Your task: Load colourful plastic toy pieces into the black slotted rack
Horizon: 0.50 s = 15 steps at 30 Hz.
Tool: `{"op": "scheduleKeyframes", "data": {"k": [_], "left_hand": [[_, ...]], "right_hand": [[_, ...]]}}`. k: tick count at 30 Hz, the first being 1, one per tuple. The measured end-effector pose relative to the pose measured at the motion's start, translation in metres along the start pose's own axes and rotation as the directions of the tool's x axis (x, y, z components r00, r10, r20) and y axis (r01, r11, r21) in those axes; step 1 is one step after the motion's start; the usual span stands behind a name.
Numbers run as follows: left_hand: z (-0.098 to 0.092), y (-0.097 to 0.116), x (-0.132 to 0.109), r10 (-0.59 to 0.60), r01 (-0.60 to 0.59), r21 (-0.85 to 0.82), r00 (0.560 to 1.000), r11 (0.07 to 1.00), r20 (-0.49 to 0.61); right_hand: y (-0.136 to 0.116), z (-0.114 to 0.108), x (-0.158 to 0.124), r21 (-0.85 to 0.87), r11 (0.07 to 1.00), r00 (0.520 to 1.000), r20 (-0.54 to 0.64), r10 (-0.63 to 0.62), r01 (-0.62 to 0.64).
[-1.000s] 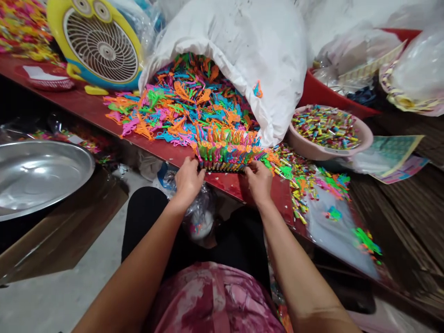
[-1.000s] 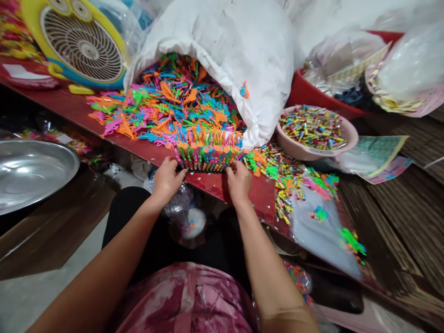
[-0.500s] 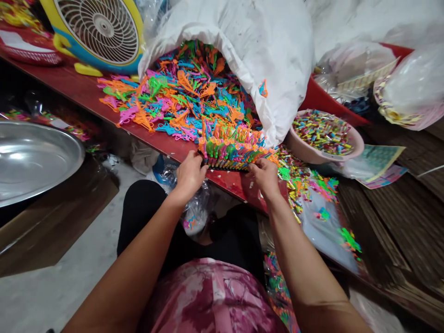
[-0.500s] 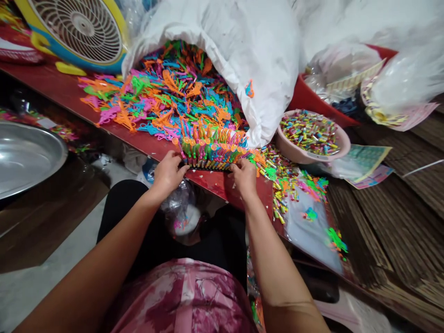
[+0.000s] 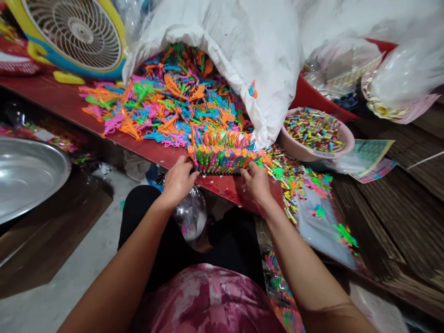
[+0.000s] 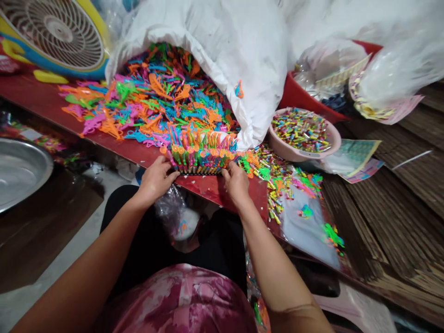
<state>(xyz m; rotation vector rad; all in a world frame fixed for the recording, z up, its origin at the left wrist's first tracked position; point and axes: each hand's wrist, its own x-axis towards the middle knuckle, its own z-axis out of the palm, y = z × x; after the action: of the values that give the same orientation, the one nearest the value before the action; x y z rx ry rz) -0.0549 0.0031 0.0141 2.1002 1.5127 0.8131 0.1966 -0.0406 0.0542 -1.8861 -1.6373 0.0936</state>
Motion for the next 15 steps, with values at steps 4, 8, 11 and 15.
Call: {"op": "scheduleKeyframes", "data": {"k": [4,8,11,15], "left_hand": [[-0.001,0.002,0.001,-0.005,0.005,0.001,1.0,1.0,0.002],[0.001,0.001,-0.001,-0.01,0.01,-0.01,0.999,1.0,-0.035],[0.003,0.0,-0.005,0.006,-0.01,-0.052,0.997,0.999,-0.083],[0.003,0.003,-0.008,0.015,-0.021,-0.051,0.993,0.998,-0.12]], "right_hand": [[-0.006,0.003,-0.008,-0.125,0.992,0.998,-0.06,-0.006,-0.002],[-0.001,0.012,-0.019,0.1,0.994,0.992,-0.117,-0.042,0.053],[0.006,0.019,-0.031,0.328,0.945,0.99,-0.132,0.04,0.006],[0.016,0.021,-0.043,0.553,0.827,0.976,-0.104,0.189,-0.101]]}}
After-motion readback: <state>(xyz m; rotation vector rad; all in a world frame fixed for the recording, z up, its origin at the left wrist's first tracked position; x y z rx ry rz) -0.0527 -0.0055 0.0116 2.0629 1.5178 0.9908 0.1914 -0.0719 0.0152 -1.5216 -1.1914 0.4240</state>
